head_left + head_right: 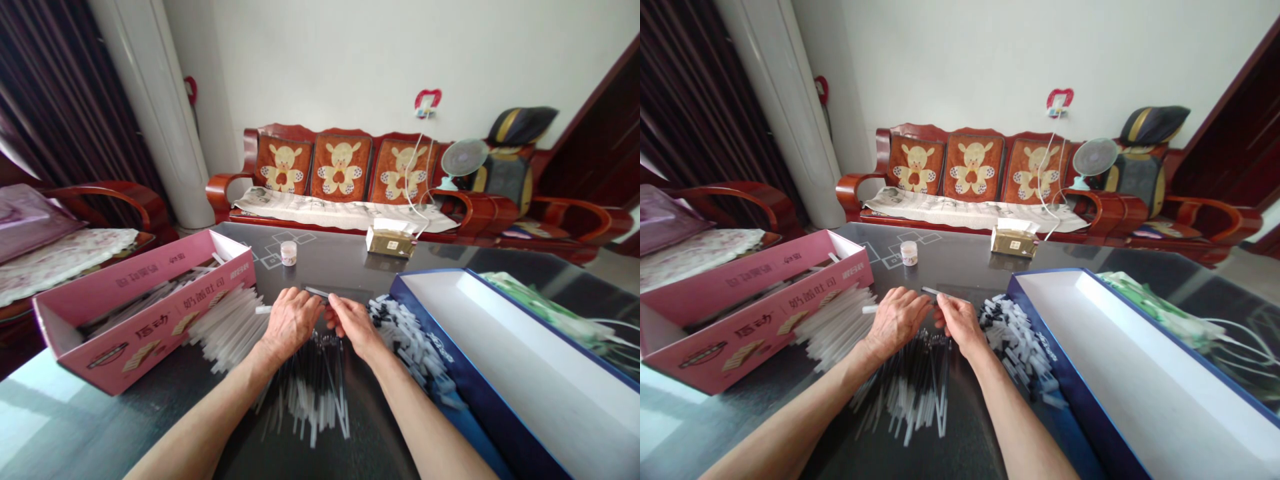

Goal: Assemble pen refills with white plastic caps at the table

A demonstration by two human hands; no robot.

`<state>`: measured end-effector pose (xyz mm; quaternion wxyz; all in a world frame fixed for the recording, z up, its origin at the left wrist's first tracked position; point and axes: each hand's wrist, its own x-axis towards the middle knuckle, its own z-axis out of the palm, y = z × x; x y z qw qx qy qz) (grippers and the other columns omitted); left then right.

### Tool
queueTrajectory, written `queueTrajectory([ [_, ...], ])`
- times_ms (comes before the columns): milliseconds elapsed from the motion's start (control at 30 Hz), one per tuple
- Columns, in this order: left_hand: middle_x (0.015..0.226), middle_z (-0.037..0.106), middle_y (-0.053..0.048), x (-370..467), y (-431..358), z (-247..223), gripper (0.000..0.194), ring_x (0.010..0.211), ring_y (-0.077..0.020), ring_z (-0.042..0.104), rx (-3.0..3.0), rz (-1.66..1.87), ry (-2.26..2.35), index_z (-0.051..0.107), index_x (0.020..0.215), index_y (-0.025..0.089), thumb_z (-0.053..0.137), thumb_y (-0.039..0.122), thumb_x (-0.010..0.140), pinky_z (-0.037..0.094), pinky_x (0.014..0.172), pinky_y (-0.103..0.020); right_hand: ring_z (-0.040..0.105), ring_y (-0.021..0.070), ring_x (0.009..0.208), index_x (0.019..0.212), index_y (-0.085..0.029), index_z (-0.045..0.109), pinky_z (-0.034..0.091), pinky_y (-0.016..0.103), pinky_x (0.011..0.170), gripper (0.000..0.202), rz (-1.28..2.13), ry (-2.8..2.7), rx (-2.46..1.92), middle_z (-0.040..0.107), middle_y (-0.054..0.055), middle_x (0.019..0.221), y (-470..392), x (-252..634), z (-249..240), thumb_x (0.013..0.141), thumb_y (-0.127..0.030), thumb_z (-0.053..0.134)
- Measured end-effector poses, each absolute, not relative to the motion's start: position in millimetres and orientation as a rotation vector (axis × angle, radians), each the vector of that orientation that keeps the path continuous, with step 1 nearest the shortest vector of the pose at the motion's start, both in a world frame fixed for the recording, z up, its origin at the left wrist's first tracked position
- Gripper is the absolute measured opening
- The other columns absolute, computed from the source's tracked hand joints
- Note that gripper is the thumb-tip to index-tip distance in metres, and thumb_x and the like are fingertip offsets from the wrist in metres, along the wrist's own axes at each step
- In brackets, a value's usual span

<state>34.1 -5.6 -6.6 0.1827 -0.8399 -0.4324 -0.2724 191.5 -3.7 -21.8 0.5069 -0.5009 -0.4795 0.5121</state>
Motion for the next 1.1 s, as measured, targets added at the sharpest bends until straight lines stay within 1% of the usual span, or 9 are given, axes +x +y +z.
queueTrajectory([
  [200, 0.07, 0.057, -0.003, 33.6, -4.6, -6.9, 0.027, 0.071, -0.0181, 0.046, -2.367, -0.782, -1.222, 0.064, 0.087, 0.021, 0.04, 0.033, 0.094, 0.03, 0.069, -0.033, 0.057, 0.01, 0.06, 0.086, -0.016, 0.064, 0.033, 0.015, 0.039, 0.032, 1.326, -1.172, -1.061, 0.062, 0.001, 0.073, -4.2, 194.0, -17.1, 0.067, -0.04, 0.07],
  [300, 0.07, 0.057, -0.003, 32.9, -4.1, -7.7, 0.026, 0.071, -0.0181, 0.046, -2.364, -0.787, -1.209, 0.064, 0.09, 0.021, 0.041, 0.034, 0.093, 0.03, 0.068, -0.033, 0.059, 0.0102, 0.061, 0.092, -0.017, 0.063, 0.032, 0.014, 0.038, 0.034, 1.407, -1.127, -1.081, 0.064, 0.002, 0.077, -4.7, 195.2, -14.4, 0.071, -0.044, 0.066],
  [433, 0.071, 0.057, -0.003, 33.0, -3.8, -9.4, 0.027, 0.072, -0.018, 0.046, -2.38, -0.78, -1.199, 0.065, 0.09, 0.021, 0.041, 0.034, 0.093, 0.03, 0.069, -0.033, 0.054, 0.0086, 0.048, 0.08, -0.013, 0.062, 0.028, 0.015, 0.034, 0.04, 1.325, -1.116, -1.232, 0.06, 0.002, 0.063, -4.7, 194.1, -16.9, 0.076, -0.053, 0.058],
  [533, 0.07, 0.057, -0.003, 33.5, -4.0, -9.9, 0.028, 0.072, -0.0181, 0.046, -2.389, -0.759, -1.207, 0.064, 0.089, 0.021, 0.04, 0.034, 0.094, 0.03, 0.069, -0.033, 0.051, 0.0078, 0.046, 0.074, -0.013, 0.061, 0.028, 0.016, 0.034, 0.037, 1.294, -1.183, -1.232, 0.059, 0.001, 0.061, -4.6, 193.3, -19.2, 0.073, -0.05, 0.062],
  [667, 0.069, 0.056, -0.003, 33.3, -4.4, -8.2, 0.029, 0.071, -0.0183, 0.046, -2.374, -0.732, -1.22, 0.064, 0.087, 0.021, 0.04, 0.034, 0.094, 0.03, 0.068, -0.033, 0.058, 0.0111, 0.056, 0.082, -0.014, 0.062, 0.036, 0.017, 0.04, 0.028, 1.245, -1.275, -1.157, 0.062, 0.001, 0.067, -2.1, 197.0, -17.9, 0.07, -0.04, 0.063],
  [767, 0.069, 0.057, -0.003, 32.8, -4.4, -6.5, 0.029, 0.071, -0.0186, 0.046, -2.362, -0.718, -1.225, 0.064, 0.089, 0.021, 0.039, 0.035, 0.094, 0.029, 0.068, -0.033, 0.063, 0.014, 0.065, 0.087, -0.017, 0.062, 0.043, 0.02, 0.049, 0.023, 1.042, -1.412, -1.24, 0.064, 0.001, 0.071, 2.7, 210.2, -14.9, 0.072, -0.033, 0.059],
  [867, 0.07, 0.057, -0.004, 33.0, -4.2, -6.1, 0.03, 0.071, -0.0183, 0.047, -2.366, -0.716, -1.229, 0.064, 0.088, 0.021, 0.038, 0.035, 0.094, 0.029, 0.068, -0.032, 0.064, 0.0151, 0.069, 0.087, -0.018, 0.064, 0.047, 0.025, 0.064, 0.018, 0.578, -1.609, -1.441, 0.068, 0.002, 0.075, 7.1, 232.6, -11.1, 0.075, -0.028, 0.055],
  [967, 0.069, 0.057, -0.004, 33.6, -3.8, -6.9, 0.031, 0.071, -0.0181, 0.047, -2.366, -0.716, -1.23, 0.064, 0.088, 0.021, 0.038, 0.035, 0.094, 0.029, 0.067, -0.032, 0.064, 0.0168, 0.073, 0.085, -0.02, 0.067, 0.045, 0.027, 0.072, 0.016, 0.111, -1.805, -1.68, 0.069, 0.004, 0.078, 7.4, 253.1, -7.0, 0.078, -0.022, 0.053],
  [1100, 0.069, 0.057, -0.003, 34.3, -3.5, -7.2, 0.03, 0.071, -0.0182, 0.047, -2.378, -0.716, -1.222, 0.065, 0.092, 0.022, 0.038, 0.035, 0.094, 0.029, 0.067, -0.032, 0.061, 0.0179, 0.079, 0.08, -0.022, 0.07, 0.041, 0.026, 0.074, 0.018, -0.133, -2.045, -1.899, 0.067, 0.006, 0.084, 2.9, 261.4, -5.9, 0.081, -0.021, 0.052],
])
